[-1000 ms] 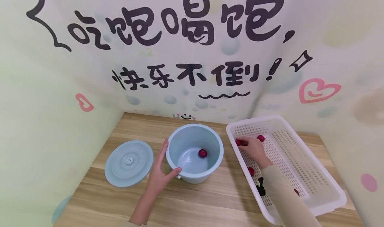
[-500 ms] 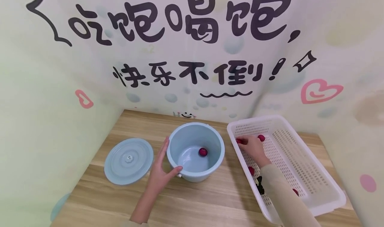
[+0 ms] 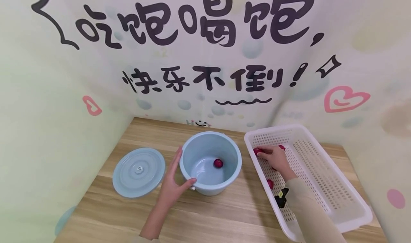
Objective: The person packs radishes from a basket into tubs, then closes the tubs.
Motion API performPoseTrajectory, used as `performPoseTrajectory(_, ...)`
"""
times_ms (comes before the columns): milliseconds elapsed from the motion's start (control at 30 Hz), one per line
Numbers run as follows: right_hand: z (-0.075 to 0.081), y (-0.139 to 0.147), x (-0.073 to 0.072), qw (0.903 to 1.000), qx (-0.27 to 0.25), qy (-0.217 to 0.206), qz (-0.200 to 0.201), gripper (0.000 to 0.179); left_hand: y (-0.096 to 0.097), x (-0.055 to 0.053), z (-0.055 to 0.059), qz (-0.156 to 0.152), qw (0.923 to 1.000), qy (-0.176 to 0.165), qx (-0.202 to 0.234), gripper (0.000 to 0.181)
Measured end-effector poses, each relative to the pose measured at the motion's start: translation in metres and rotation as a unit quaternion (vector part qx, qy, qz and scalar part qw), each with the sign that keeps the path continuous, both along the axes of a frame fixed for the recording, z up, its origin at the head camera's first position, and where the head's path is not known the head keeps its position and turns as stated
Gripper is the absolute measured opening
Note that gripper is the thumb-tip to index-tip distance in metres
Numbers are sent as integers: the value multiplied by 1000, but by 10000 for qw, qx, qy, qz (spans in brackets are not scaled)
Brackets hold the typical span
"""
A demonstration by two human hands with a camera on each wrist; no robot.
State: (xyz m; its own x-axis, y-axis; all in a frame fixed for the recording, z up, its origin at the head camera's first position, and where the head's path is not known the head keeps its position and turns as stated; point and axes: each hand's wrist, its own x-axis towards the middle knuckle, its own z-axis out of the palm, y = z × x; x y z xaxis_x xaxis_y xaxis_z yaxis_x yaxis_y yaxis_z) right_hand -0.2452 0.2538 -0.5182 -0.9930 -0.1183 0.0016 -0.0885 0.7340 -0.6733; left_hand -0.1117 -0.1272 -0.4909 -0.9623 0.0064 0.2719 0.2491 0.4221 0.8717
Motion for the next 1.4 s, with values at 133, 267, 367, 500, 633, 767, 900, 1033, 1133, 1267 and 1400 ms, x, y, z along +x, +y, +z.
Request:
performPoseTrajectory(133,7,1,0,9999,-154,-21,-48,35,0,0,0,12,10000,52,7,104)
performPoseTrajectory(267,13,0,0,9994,-284,-117,-143,36,-1,0,0,17,10000,92,-22,104)
performPoseTrajectory(367,20,-1,0,9985,-469,-219,-185,37,-1,0,1,17,10000,86,-18,104)
performPoseTrajectory(500,29,-3,2,9969,-662,-364,-209,38,-1,0,1,25,10000,31,-16,103)
performPoseTrajectory(633,36,-5,6,9966,-746,-302,-183,37,-2,0,0,47,10000,-15,-61,103)
performPoseTrajectory(767,44,-5,9,9963,-830,-214,-77,36,-2,0,-1,41,10000,-22,-62,104)
performPoseTrajectory(900,51,-4,13,9951,-967,-202,-15,38,-2,-1,-2,41,10000,-49,-64,104)
performPoseTrajectory(1033,54,-5,17,9927,-1189,-181,-12,38,-2,-1,-1,29,10000,-59,-57,104)
performPoseTrajectory(1133,58,-7,21,9896,-1431,-135,84,39,-1,-1,-1,35,10000,-73,-58,104)
performPoseTrajectory(1267,66,-13,27,9870,-1587,-88,233,41,-1,-1,0,45,10000,-72,-38,105)
performPoseTrajectory(1400,72,-19,32,9861,-1625,-80,327,41,-1,-1,1,34,10000,-56,-19,105)
